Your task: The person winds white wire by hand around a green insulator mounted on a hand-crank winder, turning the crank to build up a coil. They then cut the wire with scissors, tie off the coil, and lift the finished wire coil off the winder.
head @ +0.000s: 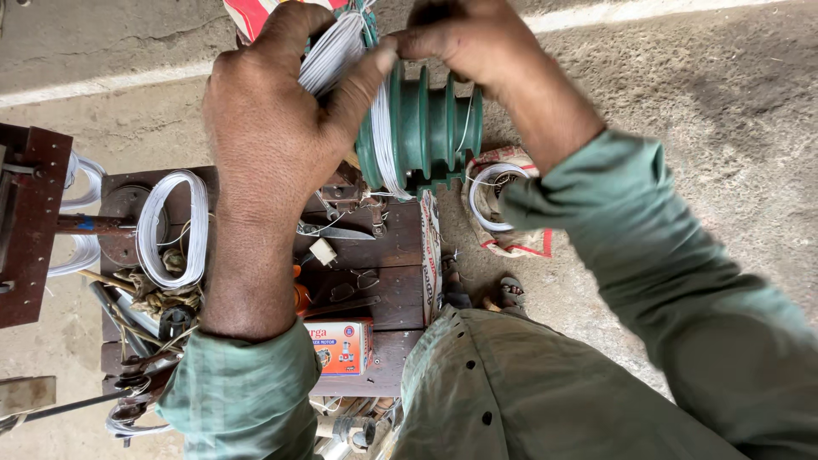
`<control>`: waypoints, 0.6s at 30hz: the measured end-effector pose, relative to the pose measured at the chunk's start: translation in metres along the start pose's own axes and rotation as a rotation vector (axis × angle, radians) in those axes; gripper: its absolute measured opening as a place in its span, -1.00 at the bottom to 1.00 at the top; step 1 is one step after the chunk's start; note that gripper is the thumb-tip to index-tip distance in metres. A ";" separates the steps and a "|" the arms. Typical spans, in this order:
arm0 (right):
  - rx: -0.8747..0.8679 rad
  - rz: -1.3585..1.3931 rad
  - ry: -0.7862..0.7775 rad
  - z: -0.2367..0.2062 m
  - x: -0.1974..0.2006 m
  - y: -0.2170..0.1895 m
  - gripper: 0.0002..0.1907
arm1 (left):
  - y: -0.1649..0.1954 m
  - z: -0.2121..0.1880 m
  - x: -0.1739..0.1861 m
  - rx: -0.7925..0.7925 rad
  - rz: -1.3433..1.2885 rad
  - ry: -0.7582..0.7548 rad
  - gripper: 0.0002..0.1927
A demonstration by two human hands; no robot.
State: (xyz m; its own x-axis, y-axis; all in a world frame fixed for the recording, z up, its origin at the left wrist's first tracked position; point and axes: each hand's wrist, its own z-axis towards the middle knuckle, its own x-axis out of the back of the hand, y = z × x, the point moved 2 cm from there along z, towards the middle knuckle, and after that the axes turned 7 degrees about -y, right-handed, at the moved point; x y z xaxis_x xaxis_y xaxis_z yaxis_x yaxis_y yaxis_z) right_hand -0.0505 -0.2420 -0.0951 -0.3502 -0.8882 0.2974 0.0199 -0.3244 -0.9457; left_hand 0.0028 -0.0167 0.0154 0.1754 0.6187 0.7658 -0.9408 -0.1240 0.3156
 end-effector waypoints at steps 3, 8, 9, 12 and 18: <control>0.152 0.230 0.138 -0.016 -0.001 0.015 -0.82 | 0.000 -0.001 0.003 0.046 0.031 -0.098 -0.47; 0.406 0.415 0.300 -0.052 0.009 -0.016 -0.77 | 0.002 0.003 0.004 0.141 0.210 -0.197 -0.41; 0.410 0.314 0.336 -0.063 0.009 -0.027 -0.79 | 0.003 0.004 0.003 0.152 0.210 -0.217 -0.41; 0.403 0.084 0.402 -0.101 0.012 -0.052 -0.82 | 0.004 0.005 0.004 0.163 0.246 -0.232 -0.37; 0.485 -0.126 0.331 -0.082 0.031 -0.020 -0.90 | 0.003 0.008 0.003 0.228 0.297 -0.295 -0.39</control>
State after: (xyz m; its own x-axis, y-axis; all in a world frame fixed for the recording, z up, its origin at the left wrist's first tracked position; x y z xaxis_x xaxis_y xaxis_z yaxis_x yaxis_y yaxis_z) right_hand -0.1380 -0.2363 -0.0775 -0.6489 -0.7101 0.2734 0.3567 -0.6013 -0.7150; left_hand 0.0030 -0.0212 0.0234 0.0144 0.2884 0.9574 -0.8808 -0.4496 0.1486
